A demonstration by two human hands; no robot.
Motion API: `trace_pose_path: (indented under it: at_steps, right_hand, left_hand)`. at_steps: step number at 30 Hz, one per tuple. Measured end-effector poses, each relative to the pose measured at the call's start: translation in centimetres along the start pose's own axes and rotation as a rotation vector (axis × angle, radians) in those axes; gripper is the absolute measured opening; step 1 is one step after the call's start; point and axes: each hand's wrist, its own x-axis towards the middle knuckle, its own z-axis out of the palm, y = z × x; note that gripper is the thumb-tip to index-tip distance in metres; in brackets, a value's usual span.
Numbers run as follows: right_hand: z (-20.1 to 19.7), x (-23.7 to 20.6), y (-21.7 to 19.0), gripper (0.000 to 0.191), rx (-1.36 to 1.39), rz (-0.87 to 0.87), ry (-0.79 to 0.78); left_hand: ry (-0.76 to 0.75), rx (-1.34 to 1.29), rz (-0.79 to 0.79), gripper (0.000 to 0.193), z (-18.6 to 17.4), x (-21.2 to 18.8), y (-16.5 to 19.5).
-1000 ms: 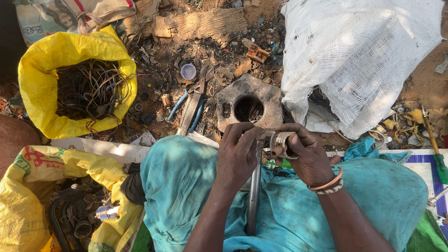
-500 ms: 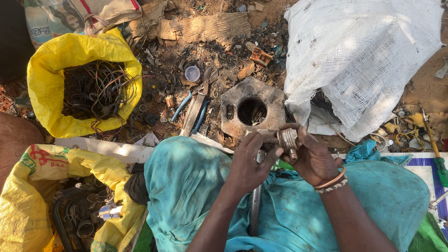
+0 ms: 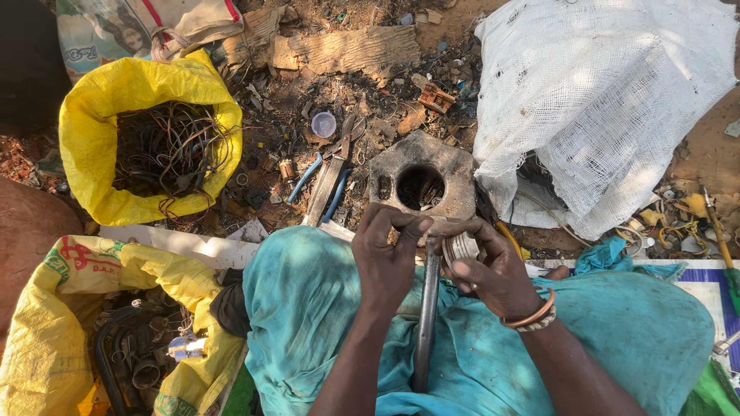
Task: The person sits on the ground at an outdoor scrap area and disassembles old metal components by hand. They pick parts from a sack, hold them against a stone anvil, strike them with a hammer, and use pliers to pull pieces apart, placing separated metal pieces aside.
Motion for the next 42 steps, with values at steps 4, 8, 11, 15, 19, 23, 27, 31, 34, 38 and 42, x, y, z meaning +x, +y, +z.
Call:
trace_pose_path:
  at_steps: [4, 8, 11, 15, 19, 23, 27, 31, 34, 38, 42]
  right_hand:
    - [0.4, -0.3, -0.8, 0.071, 0.032, -0.16, -0.257]
    - [-0.1, 0.1, -0.3, 0.067, 0.133, -0.126, -0.254]
    - [-0.6, 0.6, 0.8, 0.066, 0.281, -0.057, -0.086]
    - [-1.3, 0.5, 1.8, 0.051, 0.129, -0.036, 0.063]
    - [-1.8, 0.5, 0.6, 0.04, 0.262, -0.188, 0.029]
    - [-1.5, 0.9, -1.5, 0.043, 0.624, -0.086, 0.054]
    - [-0.7, 0.8, -2.7, 0.064, 0.652, -0.038, -0.029]
    - [0.0, 0.4, -2.9, 0.072, 0.406, -0.017, -0.043]
    - [0.6, 0.3, -2.4, 0.076, 0.306, -0.035, -0.01]
    - [1.3, -0.2, -1.3, 0.073, -0.082, -0.23, 0.15]
    - [1.3, -0.9, -0.8, 0.072, -0.239, -0.33, 0.154]
  left_hand:
    - [0.103, 0.034, -0.052, 0.019, -1.2, 1.7, -0.3]
    - [-0.016, -0.105, 0.014, 0.014, -1.1, 0.7, 0.5]
    - [-0.097, -0.106, 0.192, 0.011, -0.4, -0.8, 1.5]
    - [-0.001, -0.192, 0.059, 0.012, -0.3, -0.6, 1.9]
    - [0.323, -0.576, -0.195, 0.013, -2.2, 2.3, -0.7]
    - [0.364, -0.254, -0.119, 0.014, -7.5, 2.1, -5.2]
    - [0.508, 0.278, -0.184, 0.011, -19.0, -0.9, -8.8]
    - [0.539, 0.754, -0.327, 0.019, -31.0, -6.8, -10.0]
    - [0.447, 0.983, -0.822, 0.022, -36.3, -9.7, -10.8]
    - [0.329, 1.443, -0.575, 0.022, -34.0, -9.5, -11.5]
    - [0.174, 0.926, -0.119, 0.028, -23.9, -7.1, -6.9]
